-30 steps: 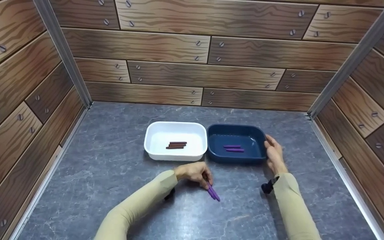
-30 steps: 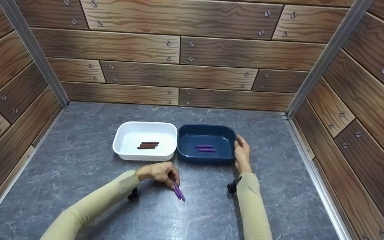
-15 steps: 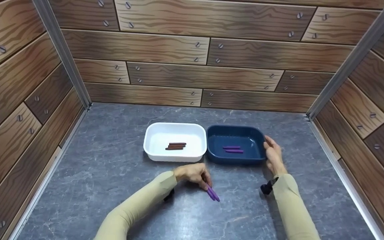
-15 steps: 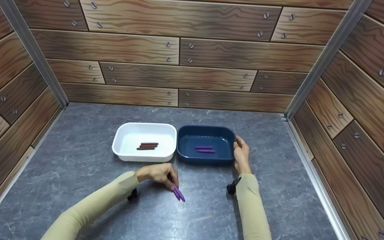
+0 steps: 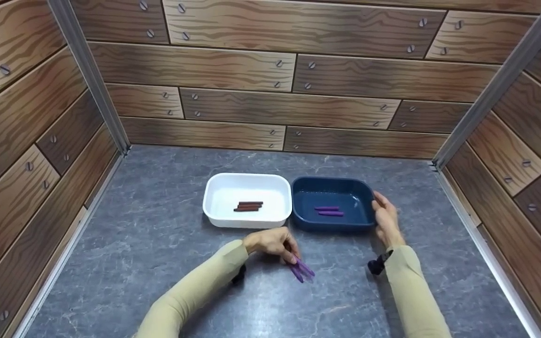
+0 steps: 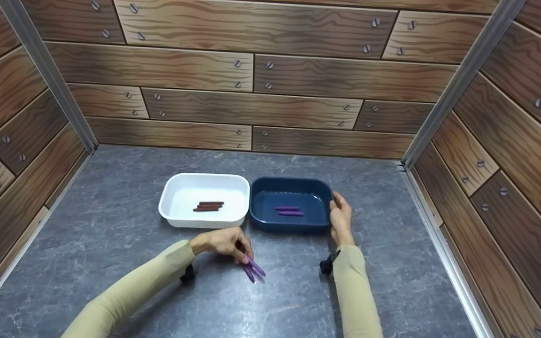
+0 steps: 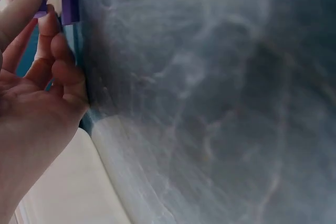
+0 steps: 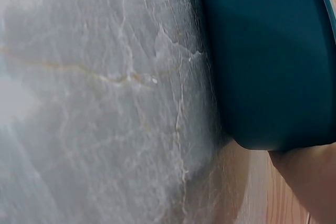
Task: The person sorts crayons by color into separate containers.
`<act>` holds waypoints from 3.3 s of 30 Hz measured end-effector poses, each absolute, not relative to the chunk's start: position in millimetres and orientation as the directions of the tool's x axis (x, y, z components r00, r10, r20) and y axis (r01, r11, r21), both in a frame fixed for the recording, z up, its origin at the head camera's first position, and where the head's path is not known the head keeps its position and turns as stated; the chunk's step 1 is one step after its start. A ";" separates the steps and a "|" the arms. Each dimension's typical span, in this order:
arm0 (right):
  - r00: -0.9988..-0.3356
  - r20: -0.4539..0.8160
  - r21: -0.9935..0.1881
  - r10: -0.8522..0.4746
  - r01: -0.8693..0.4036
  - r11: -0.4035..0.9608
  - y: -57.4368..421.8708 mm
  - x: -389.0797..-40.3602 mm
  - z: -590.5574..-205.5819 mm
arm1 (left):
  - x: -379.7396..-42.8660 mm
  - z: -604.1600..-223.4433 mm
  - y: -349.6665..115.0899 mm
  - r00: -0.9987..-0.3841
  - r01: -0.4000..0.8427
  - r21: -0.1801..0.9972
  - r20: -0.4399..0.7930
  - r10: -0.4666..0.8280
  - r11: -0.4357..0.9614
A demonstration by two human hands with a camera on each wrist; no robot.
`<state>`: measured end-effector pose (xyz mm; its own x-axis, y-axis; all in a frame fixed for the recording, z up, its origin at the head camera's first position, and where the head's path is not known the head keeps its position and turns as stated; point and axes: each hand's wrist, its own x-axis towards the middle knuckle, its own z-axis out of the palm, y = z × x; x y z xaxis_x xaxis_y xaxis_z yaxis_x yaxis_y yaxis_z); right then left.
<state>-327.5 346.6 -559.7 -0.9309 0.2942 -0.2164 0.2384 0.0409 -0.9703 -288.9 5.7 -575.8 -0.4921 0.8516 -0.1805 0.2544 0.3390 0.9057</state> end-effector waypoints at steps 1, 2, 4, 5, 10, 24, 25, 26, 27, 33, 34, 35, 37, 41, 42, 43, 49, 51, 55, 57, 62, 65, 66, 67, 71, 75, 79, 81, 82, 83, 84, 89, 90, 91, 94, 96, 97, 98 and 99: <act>-0.930 -0.217 -0.970 0.295 0.239 0.040 346.4 -327.5 -560.0 | -289.0 -575.1 5.0 -0.493 0.251 0.908 -0.179 0.852 0.336; -0.930 -0.218 -0.970 0.296 0.239 0.037 346.3 -327.3 -560.2 | -289.3 -574.3 4.4 -0.497 0.250 0.909 -0.174 0.850 0.332; -0.930 -0.215 -0.971 0.298 0.237 0.039 346.2 -326.7 -560.1 | -289.9 -571.8 3.0 -0.511 0.247 0.913 -0.162 0.844 0.324; -0.932 -0.211 -0.972 0.296 0.233 0.041 346.1 -326.5 -559.9 | -290.5 -570.6 2.6 -0.519 0.250 0.915 -0.151 0.842 0.318; -0.949 -0.177 -0.979 0.261 0.198 0.055 345.7 -323.9 -558.7 | -291.7 -560.9 4.7 -0.522 0.301 0.917 -0.070 0.850 0.260; -0.943 -0.176 -0.978 0.283 0.200 0.057 346.1 -326.0 -561.1 | -300.8 -531.0 18.8 -0.561 0.303 0.934 0.016 0.828 0.187; -0.941 -0.180 -0.977 0.286 0.204 0.059 345.9 -326.0 -561.1 | -301.6 -529.8 19.5 -0.569 0.297 0.936 0.012 0.822 0.192; -0.939 -0.184 -0.976 0.290 0.209 0.060 345.8 -326.0 -561.1 | -302.7 -528.8 20.3 -0.581 0.295 0.935 0.013 0.814 0.196; -0.938 -0.187 -0.975 0.292 0.213 0.059 345.7 -326.0 -561.0 | -303.9 -527.8 21.2 -0.595 0.299 0.933 0.016 0.803 0.202; -0.936 -0.190 -0.975 0.297 0.216 0.059 344.7 -326.2 -560.4 | -312.4 -520.7 28.1 -0.698 0.308 0.927 0.068 0.713 0.213; -0.936 -0.190 -0.975 0.296 0.216 0.058 344.7 -326.2 -560.3 | -313.8 -519.6 29.2 -0.710 0.301 0.931 0.074 0.700 0.206; -0.936 -0.191 -0.975 0.296 0.217 0.055 344.7 -326.0 -560.1 | -315.2 -518.6 30.2 -0.721 0.294 0.934 0.078 0.688 0.202; -0.935 -0.197 -0.974 0.294 0.222 0.055 345.1 -325.4 -559.8 | -318.1 -517.0 32.4 -0.738 0.282 0.939 0.081 0.670 0.197; -0.939 -0.189 -0.974 0.288 0.216 0.065 345.6 -324.4 -558.8 | -323.7 -514.9 37.7 -0.773 0.288 0.934 0.098 0.627 0.210; -0.940 -0.185 -0.974 0.286 0.214 0.072 345.6 -324.3 -558.4 | -325.2 -514.8 39.1 -0.784 0.287 0.934 0.100 0.613 0.215; -0.940 -0.183 -0.974 0.286 0.213 0.077 345.5 -324.2 -558.3 | -326.5 -514.6 40.5 -0.795 0.287 0.932 0.102 0.598 0.223; -0.938 -0.181 -0.974 0.295 0.213 0.079 343.9 -324.0 -559.1 | -332.9 -514.6 46.4 -0.849 0.251 0.936 0.090 0.521 0.248; -0.938 -0.179 -0.975 0.295 0.209 0.075 343.4 -323.9 -559.4 | -334.7 -514.2 47.6 -0.855 0.246 0.937 0.089 0.510 0.249; -0.941 -0.171 -0.978 0.293 0.199 0.069 343.8 -324.3 -559.0 | -337.8 -512.5 50.8 -0.859 0.265 0.928 0.105 0.501 0.261; -0.941 -0.169 -0.978 0.293 0.196 0.065 344.7 -324.5 -558.9 | -338.9 -511.8 53.7 -0.858 0.277 0.925 0.116 0.500 0.260; -0.941 -0.167 -0.980 0.295 0.193 0.058 345.1 -324.6 -558.8 | -341.7 -512.2 62.8 -0.871 0.270 0.932 0.129 0.475 0.242; -0.941 -0.166 -0.979 0.296 0.192 0.061 344.0 -324.5 -559.5 | -344.2 -514.5 67.9 -0.893 0.253 0.937 0.130 0.432 0.241; -0.941 -0.168 -0.979 0.295 0.195 0.063 343.5 -324.4 -560.0 | -345.1 -515.6 69.2 -0.901 0.245 0.939 0.128 0.415 0.243; -0.940 -0.173 -0.977 0.294 0.201 0.069 343.0 -324.1 -560.4 | -345.9 -516.7 70.2 -0.909 0.236 0.939 0.122 0.399 0.251; -0.938 -0.191 -0.972 0.289 0.222 0.077 342.1 -323.2 -562.0 | -348.9 -521.7 72.5 -0.933 0.193 0.944 0.091 0.349 0.268; -0.938 -0.190 -0.972 0.291 0.221 0.078 343.5 -322.1 -562.8 | -350.9 -526.6 77.5 -0.943 0.167 0.948 0.073 0.324 0.272; -0.937 -0.194 -0.971 0.291 0.226 0.080 343.8 -319.0 -566.0 | -351.5 -530.9 89.8 -0.955 0.146 0.944 0.056 0.292 0.296; -0.937 -0.198 -0.970 0.288 0.229 0.078 342.7 -318.1 -566.9 | -352.5 -532.4 95.8 -0.964 0.121 0.941 0.035 0.264 0.317; -0.937 -0.198 -0.971 0.288 0.229 0.076 342.4 -318.3 -566.9 | -353.4 -532.7 98.3 -0.968 0.105 0.939 0.022 0.248 0.326; -0.937 -0.195 -0.972 0.290 0.225 0.074 342.0 -318.9 -566.5 | -354.8 -532.9 100.4 -0.973 0.091 0.937 0.012 0.230 0.336; -0.938 -0.189 -0.974 0.292 0.218 0.069 341.7 -319.7 -565.7 | -356.4 -533.1 102.6 -0.977 0.073 0.937 -0.001 0.212 0.340; -0.937 -0.167 -0.979 0.306 0.193 0.059 342.0 -322.9 -561.6 | -364.3 -534.0 112.6 -0.989 0.006 0.925 -0.050 0.138 0.379; -0.937 -0.168 -0.979 0.305 0.195 0.060 342.4 -323.0 -561.2 | -365.3 -534.7 114.3 -0.990 -0.008 0.920 -0.062 0.126 0.391; -0.937 -0.169 -0.978 0.306 0.197 0.063 342.8 -323.0 -560.9 | -366.1 -535.6 116.0 -0.991 -0.018 0.912 -0.072 0.115 0.410; -0.937 -0.168 -0.978 0.306 0.197 0.067 343.5 -322.5 -560.1 | -368.0 -538.5 120.1 -0.991 -0.040 0.887 -0.095 0.096 0.461; -0.937 -0.164 -0.980 0.310 0.191 0.062 343.9 -322.5 -559.5 | -368.6 -540.8 122.4 -0.991 -0.047 0.868 -0.104 0.090 0.494; -0.938 -0.160 -0.980 0.309 0.188 0.062 344.0 -322.3 -559.4 | -368.7 -542.0 123.6 -0.990 -0.054 0.856 -0.113 0.085 0.513; -0.939 -0.158 -0.981 0.306 0.186 0.062 344.2 -322.1 -559.3 | -368.5 -543.1 124.6 -0.990 -0.063 0.846 -0.122 0.077 0.530; -0.940 -0.157 -0.981 0.304 0.184 0.063 344.3 -322.0 -559.3 | -368.2 -544.1 125.7 -0.989 -0.076 0.836 -0.133 0.067 0.544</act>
